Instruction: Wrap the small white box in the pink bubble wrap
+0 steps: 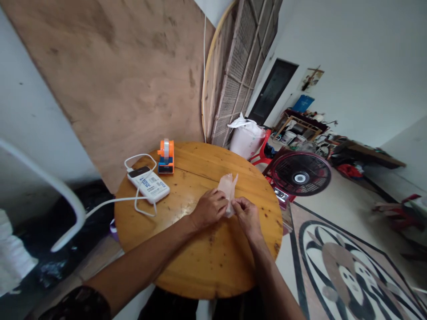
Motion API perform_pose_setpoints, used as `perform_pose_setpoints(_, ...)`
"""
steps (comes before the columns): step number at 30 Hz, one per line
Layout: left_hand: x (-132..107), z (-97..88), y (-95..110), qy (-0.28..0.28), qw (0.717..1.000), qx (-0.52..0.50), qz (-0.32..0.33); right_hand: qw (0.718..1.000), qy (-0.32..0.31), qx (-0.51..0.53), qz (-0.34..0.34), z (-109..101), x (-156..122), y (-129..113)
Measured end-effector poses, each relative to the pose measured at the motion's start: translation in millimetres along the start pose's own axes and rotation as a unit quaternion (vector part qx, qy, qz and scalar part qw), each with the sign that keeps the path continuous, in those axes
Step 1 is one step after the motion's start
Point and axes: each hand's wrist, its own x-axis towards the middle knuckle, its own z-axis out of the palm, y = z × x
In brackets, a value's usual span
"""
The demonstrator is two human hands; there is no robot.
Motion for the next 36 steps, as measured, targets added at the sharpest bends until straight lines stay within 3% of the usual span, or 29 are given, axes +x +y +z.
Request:
perform_pose_setpoints(7, -2.8, 2.9, 0.3, -0.003, 0.997, -0.065, -0.035, 0.993, -0.031, -0.111, -0.018, 7.7, 4.0, -13.3)
perform_pose_setpoints(12, -3.5, 1.6, 5.7, 0.027, 0.983, -0.148, -0.104, 0.994, -0.097, -0.046, -0.022, -0.6, -0.6, -4.2)
perform_pose_setpoints(16, -4.2, -2.5, 7.2, 0.04, 0.962, -0.211, -0.171, 0.99, -0.114, -0.04, -0.069, -1.1, -3.6, 2.6)
perform_pose_setpoints(20, -2.8, -4.2, 6.9, 0.034, 0.953, -0.244, -0.178, 0.981, -0.109, -0.116, -0.114, 2.3, -11.0, -2.4)
perform_pose_setpoints(24, -0.2, -3.6, 7.2, 0.028, 0.962, -0.228, -0.144, 0.973, -0.081, -0.171, -0.136, 2.8, -17.6, -4.4)
perform_pose_setpoints(29, 0.8, 0.6, 7.3, 0.01, 0.97, -0.216, -0.112, 0.979, -0.143, -0.038, -0.139, -6.9, -11.5, 0.8)
perform_pose_setpoints(32, 0.5, 5.6, 6.6, 0.023, 0.969, -0.207, -0.131, 0.975, -0.203, 0.059, -0.07, -17.8, -0.6, 6.3)
perform_pose_setpoints(34, 0.3, 8.8, 6.2, 0.036, 0.968, -0.203, -0.139, 0.974, -0.204, 0.096, -0.015, -26.4, 13.2, 13.7)
perform_pose_setpoints(36, 0.4, 10.9, 6.0, 0.044, 0.969, -0.197, -0.14, 0.982, -0.154, 0.105, 0.005, -34.5, 35.1, 24.6)
